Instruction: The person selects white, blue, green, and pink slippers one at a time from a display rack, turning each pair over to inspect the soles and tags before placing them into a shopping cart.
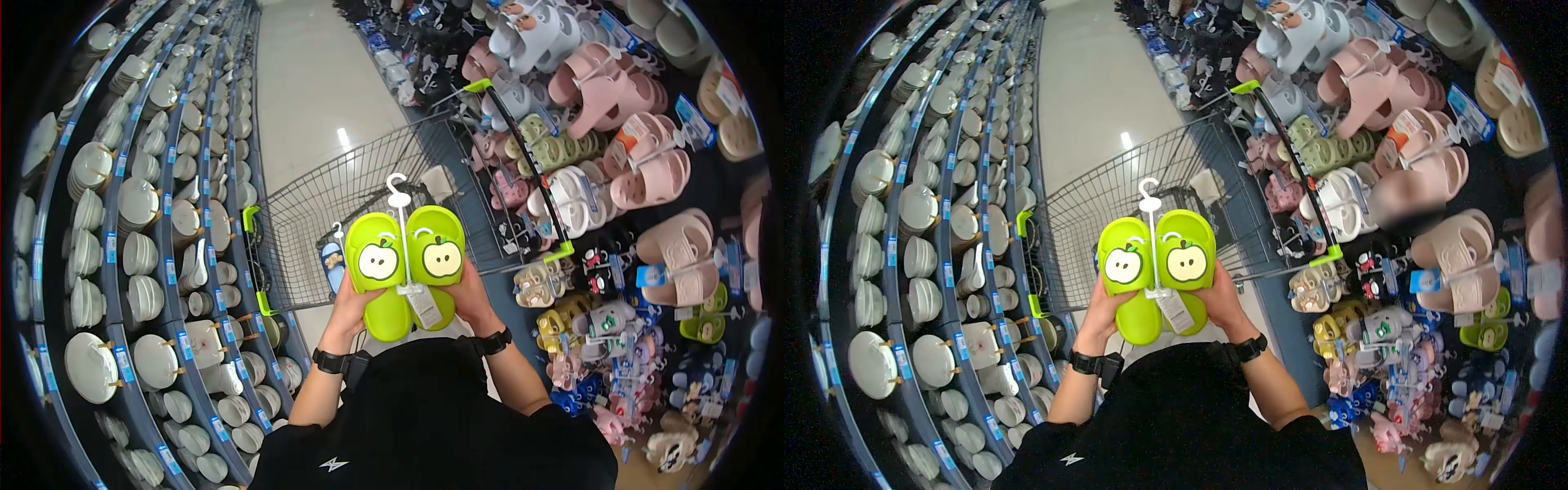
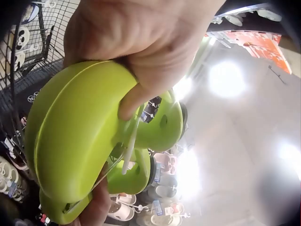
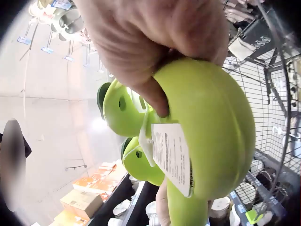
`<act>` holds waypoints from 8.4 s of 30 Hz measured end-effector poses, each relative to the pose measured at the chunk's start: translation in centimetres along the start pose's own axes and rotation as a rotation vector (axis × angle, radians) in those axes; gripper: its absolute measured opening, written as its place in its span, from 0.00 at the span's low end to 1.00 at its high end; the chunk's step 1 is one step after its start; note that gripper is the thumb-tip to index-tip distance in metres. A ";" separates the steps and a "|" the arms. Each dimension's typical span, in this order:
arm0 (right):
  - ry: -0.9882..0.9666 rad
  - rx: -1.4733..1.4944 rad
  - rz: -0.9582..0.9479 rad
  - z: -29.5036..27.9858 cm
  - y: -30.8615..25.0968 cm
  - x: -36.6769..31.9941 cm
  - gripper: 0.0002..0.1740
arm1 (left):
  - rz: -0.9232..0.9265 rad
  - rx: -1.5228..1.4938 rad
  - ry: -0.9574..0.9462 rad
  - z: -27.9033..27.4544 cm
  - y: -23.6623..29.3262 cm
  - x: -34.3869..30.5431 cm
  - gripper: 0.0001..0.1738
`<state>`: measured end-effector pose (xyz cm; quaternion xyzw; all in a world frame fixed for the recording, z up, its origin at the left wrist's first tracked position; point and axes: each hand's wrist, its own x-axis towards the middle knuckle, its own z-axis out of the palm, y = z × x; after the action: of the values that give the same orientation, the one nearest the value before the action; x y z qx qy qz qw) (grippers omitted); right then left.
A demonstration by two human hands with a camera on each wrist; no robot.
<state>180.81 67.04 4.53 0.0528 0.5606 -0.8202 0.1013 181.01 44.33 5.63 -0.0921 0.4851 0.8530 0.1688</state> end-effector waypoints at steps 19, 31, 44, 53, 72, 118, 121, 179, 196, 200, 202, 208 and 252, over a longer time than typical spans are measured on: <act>0.177 0.689 0.044 -7.1 -2.1 -7.6 0.31 | -0.255 0.266 -0.316 10.0 -3.0 7.0 0.32; 0.785 0.762 -0.442 -1.2 1.4 -29.0 0.35 | -0.689 0.114 -0.938 16.8 -10.2 -2.7 0.42; 0.599 0.979 -0.760 -4.9 2.8 -42.2 0.36 | -0.517 0.349 -1.156 25.0 -16.1 -14.6 0.44; 0.574 0.914 -0.731 -11.1 4.0 -53.5 0.40 | -0.220 0.451 -1.095 30.1 -20.6 -25.1 0.44; 1.035 -0.626 -0.422 -6.0 -4.1 -50.0 0.54 | -0.964 0.151 -1.063 29.3 -25.8 -21.6 0.37; 0.707 -0.477 -0.630 -8.1 5.7 -42.9 0.46 | -0.225 0.375 -1.426 25.8 -22.2 -19.3 0.29; 0.837 -0.794 -1.063 -8.0 4.2 -43.4 0.54 | -0.162 0.396 -1.429 27.8 -23.3 -20.7 0.29; 0.765 0.757 -0.775 -7.6 -9.4 -52.1 0.28 | 0.846 0.730 -1.474 35.4 -12.8 -23.0 0.20; 0.442 1.307 -0.596 -10.9 -2.5 -50.4 0.37 | 0.280 0.860 -1.696 34.9 -18.2 -17.8 0.23; 0.478 1.311 -0.600 -11.4 -1.3 -50.5 0.37 | 0.189 0.907 -1.651 34.8 -18.4 -18.4 0.23; 0.427 1.233 -0.599 -11.6 -1.7 -51.1 0.35 | 0.324 0.893 -1.694 34.8 -18.0 -19.2 0.22; 0.540 1.229 -0.568 -12.2 -0.6 -51.5 0.35 | 0.625 1.028 -1.567 32.0 -17.0 -22.0 0.25; -0.325 -0.014 0.554 15.7 14.8 14.8 0.26 | -0.159 -0.004 0.427 -22.7 3.0 1.6 0.28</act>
<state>170.10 45.70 -6.15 0.0709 0.5069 -0.7553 0.4094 178.24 23.74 -4.11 -0.3089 0.4995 0.7991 0.1289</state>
